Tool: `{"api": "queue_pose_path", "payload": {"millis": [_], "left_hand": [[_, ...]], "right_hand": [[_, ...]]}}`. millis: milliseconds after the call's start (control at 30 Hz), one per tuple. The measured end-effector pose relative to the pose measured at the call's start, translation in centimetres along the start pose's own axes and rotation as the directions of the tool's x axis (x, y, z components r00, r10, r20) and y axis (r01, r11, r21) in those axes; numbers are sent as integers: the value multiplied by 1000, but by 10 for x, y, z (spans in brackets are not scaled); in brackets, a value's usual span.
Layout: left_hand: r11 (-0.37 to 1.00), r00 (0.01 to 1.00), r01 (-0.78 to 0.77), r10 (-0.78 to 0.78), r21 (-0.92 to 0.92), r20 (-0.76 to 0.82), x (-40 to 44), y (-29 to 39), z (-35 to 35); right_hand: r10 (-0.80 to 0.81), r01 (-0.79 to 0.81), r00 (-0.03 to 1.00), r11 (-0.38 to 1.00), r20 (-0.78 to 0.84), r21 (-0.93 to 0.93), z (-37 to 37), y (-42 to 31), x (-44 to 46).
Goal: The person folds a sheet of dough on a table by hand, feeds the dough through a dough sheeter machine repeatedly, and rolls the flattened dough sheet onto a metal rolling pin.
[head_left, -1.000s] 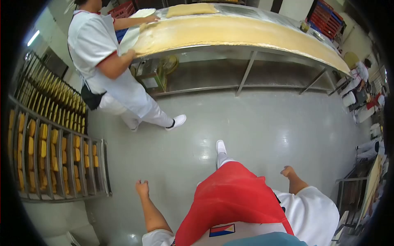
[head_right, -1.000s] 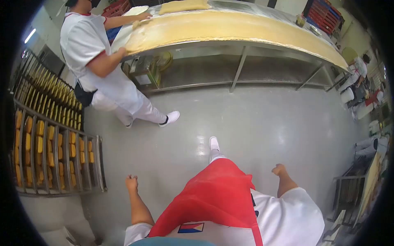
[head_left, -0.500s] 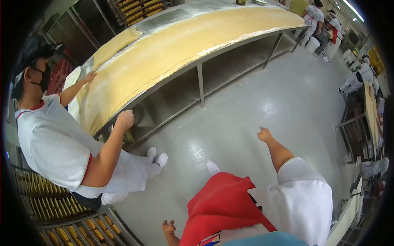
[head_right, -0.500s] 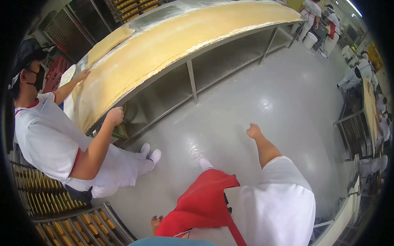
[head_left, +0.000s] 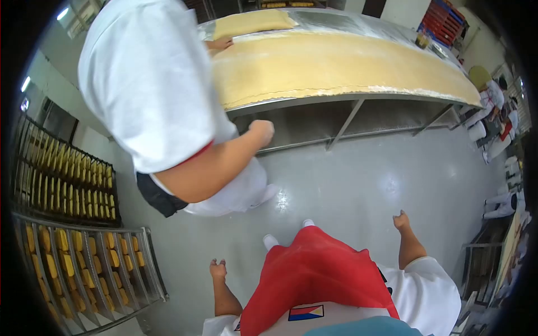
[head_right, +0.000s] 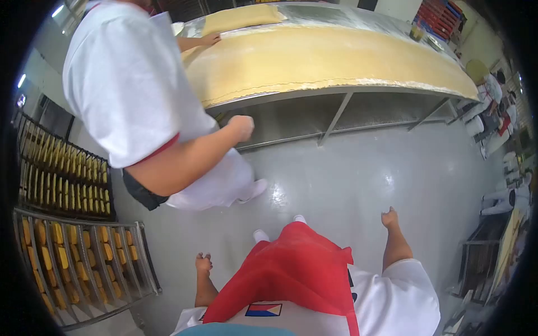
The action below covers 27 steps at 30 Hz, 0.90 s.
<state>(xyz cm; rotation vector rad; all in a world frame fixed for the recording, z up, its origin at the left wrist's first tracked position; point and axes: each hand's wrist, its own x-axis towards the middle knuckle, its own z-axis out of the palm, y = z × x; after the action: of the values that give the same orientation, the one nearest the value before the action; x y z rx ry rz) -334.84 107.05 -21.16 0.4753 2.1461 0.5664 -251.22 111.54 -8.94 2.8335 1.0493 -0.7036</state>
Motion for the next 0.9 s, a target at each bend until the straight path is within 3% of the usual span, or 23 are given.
{"api": "queue_pose_path", "payload": {"millis": [133, 233, 333, 400, 467, 667, 767, 833, 900], "left_hand": [[995, 996, 84, -83, 50, -21, 8, -8, -5], [978, 996, 40, -21, 205, -91, 17, -22, -7], [979, 990, 136, -130, 152, -45, -3, -11, -19], [971, 980, 186, -173, 151, -94, -11, -7, -22], [963, 973, 211, -191, 167, -128, -16, -13, -25], [966, 967, 254, -253, 45, -19, -5, -26, -36], [986, 987, 158, -157, 58, -19, 43, -25, -21], [979, 980, -163, 146, 124, 131, 89, -25, -10], [933, 942, -307, 271, 187, 196, 109, 27, 2]], "right_hand": [[10, -12, 997, 1000, -77, -17, -20, -16, -17], [-28, 24, 992, 999, -120, -31, -18, -14, 8], [-25, 30, 995, 998, -99, 47, 2, 15, 35], [13, -11, 998, 999, -69, 33, 8, 28, 34], [234, -240, 970, 960, 60, 144, -9, 2, -10], [325, -336, 936, 940, 134, 64, -6, 8, -67], [358, -369, 922, 927, 149, 57, -1, 19, -99], [340, -345, 933, 938, 117, 19, 46, 95, -72], [256, -248, 963, 964, 87, -94, 75, 147, -70]]}}
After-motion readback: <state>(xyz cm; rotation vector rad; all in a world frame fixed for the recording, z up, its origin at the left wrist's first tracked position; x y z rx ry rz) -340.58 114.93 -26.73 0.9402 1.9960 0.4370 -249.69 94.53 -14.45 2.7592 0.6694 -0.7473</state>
